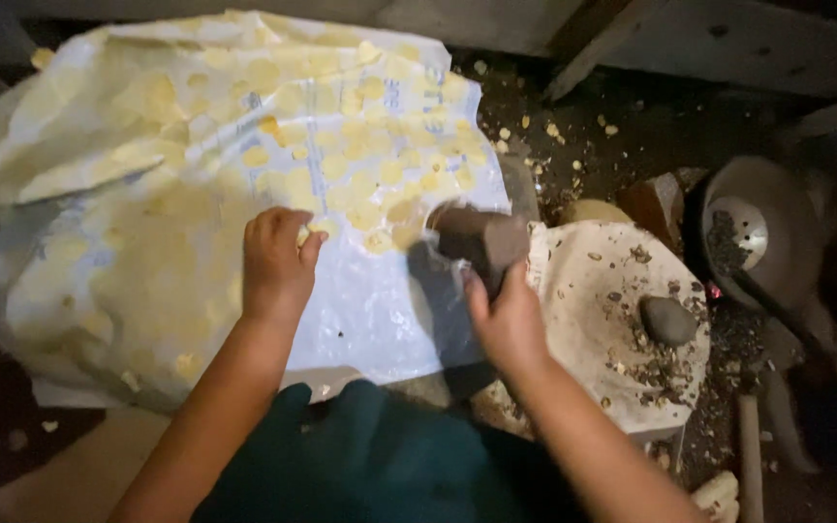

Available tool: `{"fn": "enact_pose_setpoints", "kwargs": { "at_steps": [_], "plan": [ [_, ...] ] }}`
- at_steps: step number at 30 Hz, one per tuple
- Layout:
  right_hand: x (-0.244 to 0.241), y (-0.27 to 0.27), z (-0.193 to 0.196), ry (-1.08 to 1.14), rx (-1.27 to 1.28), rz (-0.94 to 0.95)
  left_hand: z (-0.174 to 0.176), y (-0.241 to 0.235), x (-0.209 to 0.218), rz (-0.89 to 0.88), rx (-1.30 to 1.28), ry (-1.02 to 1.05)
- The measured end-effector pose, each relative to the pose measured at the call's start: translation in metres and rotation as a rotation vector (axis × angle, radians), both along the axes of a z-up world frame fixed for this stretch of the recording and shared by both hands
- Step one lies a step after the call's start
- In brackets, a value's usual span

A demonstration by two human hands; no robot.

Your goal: The person roasts dark seeds in a pan over a small fire, then uses a stone to crush them on a flat surface. They also use a hammer to pound yellow cassava pieces on a white sheet, separating the crushed material with their hands.

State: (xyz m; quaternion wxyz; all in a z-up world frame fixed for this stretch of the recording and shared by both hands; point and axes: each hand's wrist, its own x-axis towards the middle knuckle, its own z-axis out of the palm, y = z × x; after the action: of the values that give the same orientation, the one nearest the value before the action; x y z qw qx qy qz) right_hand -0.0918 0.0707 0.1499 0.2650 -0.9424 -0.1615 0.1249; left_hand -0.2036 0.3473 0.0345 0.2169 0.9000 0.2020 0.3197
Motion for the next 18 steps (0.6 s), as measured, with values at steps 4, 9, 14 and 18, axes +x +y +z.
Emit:
{"fn": "enact_pose_setpoints", "kwargs": {
  "at_steps": [4, 9, 14, 18],
  "plan": [
    [-0.005, 0.013, -0.036, 0.068, -0.212, 0.090, -0.002, 0.002, 0.001, -0.011, -0.033, -0.011],
    [0.019, 0.016, 0.001, 0.098, -0.098, 0.162, -0.008, -0.048, 0.016, -0.202, 0.095, -0.028],
    [-0.012, 0.005, -0.018, 0.007, -0.095, 0.103, 0.005, -0.066, 0.005, -0.304, 0.037, 0.018],
    [-0.001, -0.003, -0.048, 0.047, -0.142, 0.151, -0.002, -0.072, 0.002, -0.364, 0.007, 0.045]
  ]
}}
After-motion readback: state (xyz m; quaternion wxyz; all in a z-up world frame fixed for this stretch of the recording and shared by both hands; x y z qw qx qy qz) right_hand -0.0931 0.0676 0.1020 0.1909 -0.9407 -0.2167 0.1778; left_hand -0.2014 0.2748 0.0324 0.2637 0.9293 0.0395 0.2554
